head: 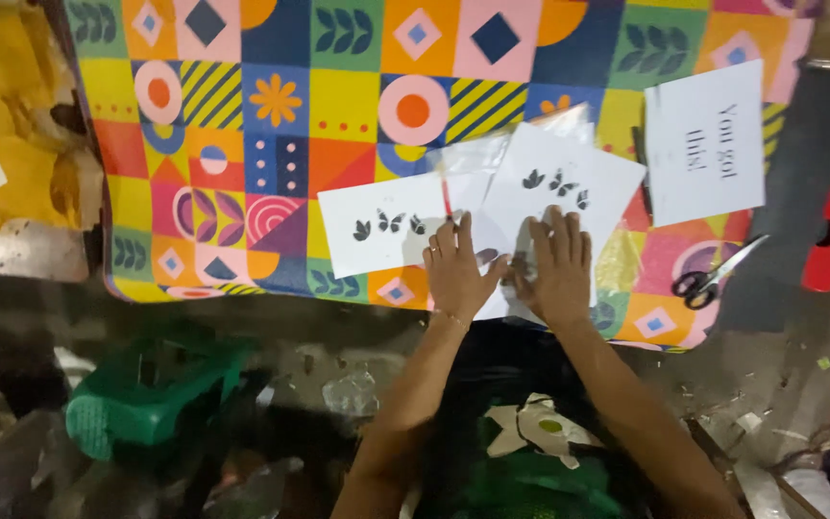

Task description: Cutting out printed designs from paper using scissors and organizing the cutouts on a table.

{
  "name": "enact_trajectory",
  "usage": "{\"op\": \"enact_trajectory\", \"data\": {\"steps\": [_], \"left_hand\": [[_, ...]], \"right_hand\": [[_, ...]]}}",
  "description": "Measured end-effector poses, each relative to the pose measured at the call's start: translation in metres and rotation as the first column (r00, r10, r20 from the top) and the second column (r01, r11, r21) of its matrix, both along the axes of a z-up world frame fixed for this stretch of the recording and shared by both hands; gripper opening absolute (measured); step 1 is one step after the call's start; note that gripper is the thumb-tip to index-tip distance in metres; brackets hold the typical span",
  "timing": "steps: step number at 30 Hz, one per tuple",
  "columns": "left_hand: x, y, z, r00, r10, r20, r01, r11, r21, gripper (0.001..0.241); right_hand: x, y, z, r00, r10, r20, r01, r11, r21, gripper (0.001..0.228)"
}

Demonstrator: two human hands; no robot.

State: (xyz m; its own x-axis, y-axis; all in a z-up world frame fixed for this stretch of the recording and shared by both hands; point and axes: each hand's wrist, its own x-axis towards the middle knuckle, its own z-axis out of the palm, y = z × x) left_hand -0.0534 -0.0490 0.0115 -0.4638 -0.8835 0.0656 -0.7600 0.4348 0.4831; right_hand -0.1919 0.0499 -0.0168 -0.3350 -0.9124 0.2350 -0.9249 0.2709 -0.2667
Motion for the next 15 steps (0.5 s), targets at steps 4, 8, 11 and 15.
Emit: {"op": "enact_trajectory", "data": {"steps": [4,8,11,15], "left_hand": [[-0.030,-0.007,-0.004,0.990,-0.065,0.128,0.054,0.994,0.091,0.100],[-0.043,-0.012,0.004,0.966,-0.084,0.245,0.028,0.974,0.223,0.089],[-0.047,-0.013,0.008,0.954,-0.066,0.292,-0.019,0.960,0.280,0.088],[-0.046,-0.012,-0.002,0.965,-0.032,0.261,-0.057,0.944,0.325,0.093]], "right_hand": [[-0.011,-0.001,0.021,0.990,-0.030,0.139,0.026,0.999,0.031,0.074],[-0.047,0.012,0.006,0.912,-0.099,0.397,0.182,0.968,-0.176,0.067],[-0.075,0.025,-0.010,0.724,-0.275,0.633,0.448,0.885,-0.127,0.061],[-0.089,0.016,0.018,0.261,-0.570,0.779,0.618,0.719,0.319,0.074]]}}
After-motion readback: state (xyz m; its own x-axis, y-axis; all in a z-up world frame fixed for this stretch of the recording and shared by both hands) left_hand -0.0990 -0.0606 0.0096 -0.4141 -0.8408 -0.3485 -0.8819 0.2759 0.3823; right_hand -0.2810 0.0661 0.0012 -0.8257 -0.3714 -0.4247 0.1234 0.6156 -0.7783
